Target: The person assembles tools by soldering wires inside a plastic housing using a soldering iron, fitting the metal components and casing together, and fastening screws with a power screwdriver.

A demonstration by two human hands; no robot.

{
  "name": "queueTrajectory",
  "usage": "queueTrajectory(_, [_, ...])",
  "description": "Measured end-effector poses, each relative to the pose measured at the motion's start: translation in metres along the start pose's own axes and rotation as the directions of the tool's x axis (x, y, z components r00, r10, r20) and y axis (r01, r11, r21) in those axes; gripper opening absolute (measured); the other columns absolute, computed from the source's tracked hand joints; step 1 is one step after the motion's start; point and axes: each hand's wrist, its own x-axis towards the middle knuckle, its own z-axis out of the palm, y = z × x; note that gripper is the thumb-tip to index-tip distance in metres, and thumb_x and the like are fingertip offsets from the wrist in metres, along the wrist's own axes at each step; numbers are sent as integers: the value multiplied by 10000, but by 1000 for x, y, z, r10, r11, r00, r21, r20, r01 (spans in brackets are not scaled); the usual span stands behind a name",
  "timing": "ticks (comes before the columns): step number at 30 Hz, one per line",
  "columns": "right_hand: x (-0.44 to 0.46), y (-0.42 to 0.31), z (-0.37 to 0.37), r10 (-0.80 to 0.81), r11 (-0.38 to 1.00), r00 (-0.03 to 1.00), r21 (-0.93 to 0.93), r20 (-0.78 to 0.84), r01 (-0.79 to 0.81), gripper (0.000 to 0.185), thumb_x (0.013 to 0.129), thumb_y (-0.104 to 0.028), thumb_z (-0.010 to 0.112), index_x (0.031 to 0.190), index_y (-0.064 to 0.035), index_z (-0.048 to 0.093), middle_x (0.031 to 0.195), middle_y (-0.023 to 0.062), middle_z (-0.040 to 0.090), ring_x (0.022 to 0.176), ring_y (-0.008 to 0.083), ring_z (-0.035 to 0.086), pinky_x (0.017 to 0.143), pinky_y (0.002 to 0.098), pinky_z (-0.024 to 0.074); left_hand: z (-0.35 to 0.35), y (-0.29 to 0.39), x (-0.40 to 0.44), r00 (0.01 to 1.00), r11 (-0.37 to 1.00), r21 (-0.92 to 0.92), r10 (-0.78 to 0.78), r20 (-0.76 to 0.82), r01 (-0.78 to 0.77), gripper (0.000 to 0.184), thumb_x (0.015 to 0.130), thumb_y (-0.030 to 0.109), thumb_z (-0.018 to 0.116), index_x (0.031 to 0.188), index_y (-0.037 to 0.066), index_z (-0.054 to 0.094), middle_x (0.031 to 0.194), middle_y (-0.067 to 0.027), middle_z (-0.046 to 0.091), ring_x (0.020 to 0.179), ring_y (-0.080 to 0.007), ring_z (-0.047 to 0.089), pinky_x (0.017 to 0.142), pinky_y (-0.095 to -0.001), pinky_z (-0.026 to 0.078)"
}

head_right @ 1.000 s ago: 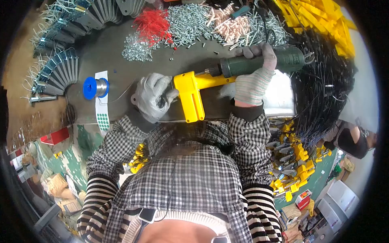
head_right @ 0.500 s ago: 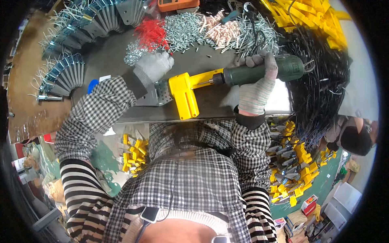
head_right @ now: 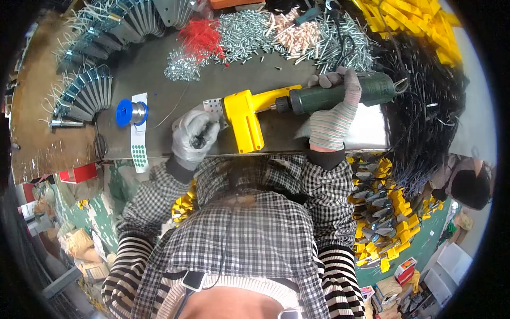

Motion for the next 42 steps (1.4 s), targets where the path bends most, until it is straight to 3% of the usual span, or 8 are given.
queueTrajectory(5, [-7,7,6,-14,1000,1000,1,25,14,279,853,-243,701,1006,-69,546,781,-23,483,718,112,476,792,353,452,12,-1,-7,993,998,60,38,-108,-31,166,699,46,746,835,65,653,864,-62,616,803,-259,619,702,-356,516])
queueTrajectory(6, [-7,7,7,-10,1000,1000,-3,27,10,279,853,-243,701,1006,-69,546,781,-23,483,718,112,476,792,353,452,11,0,-7,991,998,48,57,-120,-52,231,698,9,746,911,70,678,900,-64,630,828,-258,617,730,-352,512])
queueTrajectory(18, [-7,6,6,-54,996,997,-75,46,57,269,863,-243,688,1004,-63,546,778,-23,469,715,114,459,790,341,434,10,4,-6,997,999,20,34,-73,-32,261,680,-11,780,895,48,644,881,-68,612,794,-244,608,720,-341,510])
queueTrajectory(29, [-7,7,-1,-3,998,995,56,97,-2,224,856,-228,698,946,-90,548,784,-27,423,711,109,427,765,321,413,21,-6,-10,991,992,-82,86,-99,-95,410,653,-135,766,978,30,578,917,-66,616,787,-181,588,621,-280,501])
queueTrajectory(35, [-8,6,1,4,1000,995,30,97,-7,233,862,-238,695,960,-83,550,788,-25,423,720,112,435,767,323,416,10,2,-5,996,996,9,87,-21,-87,336,696,5,780,976,45,598,920,-89,597,810,-255,600,695,-335,505])
queueTrajectory(37, [-10,8,2,-9,1000,996,26,89,7,232,864,-240,693,958,-84,550,787,-25,422,721,113,437,768,325,417,9,8,-4,1000,1000,13,6,17,-6,278,702,202,751,927,96,628,905,-60,591,835,-288,595,725,-420,478])
queueTrajectory(40, [-9,7,0,-21,999,996,27,86,19,227,868,-244,687,954,-87,548,786,-25,421,722,114,438,768,329,418,9,4,-5,995,994,100,44,86,-52,381,644,113,772,987,61,613,946,-93,572,885,-315,574,778,-414,473])
queueTrajectory(42, [-9,7,1,-18,999,996,34,90,15,223,870,-245,684,951,-88,547,786,-25,420,722,114,437,768,331,418,11,3,-5,996,993,99,49,72,-56,346,685,180,756,983,81,612,941,-77,573,878,-306,573,772,-421,467])
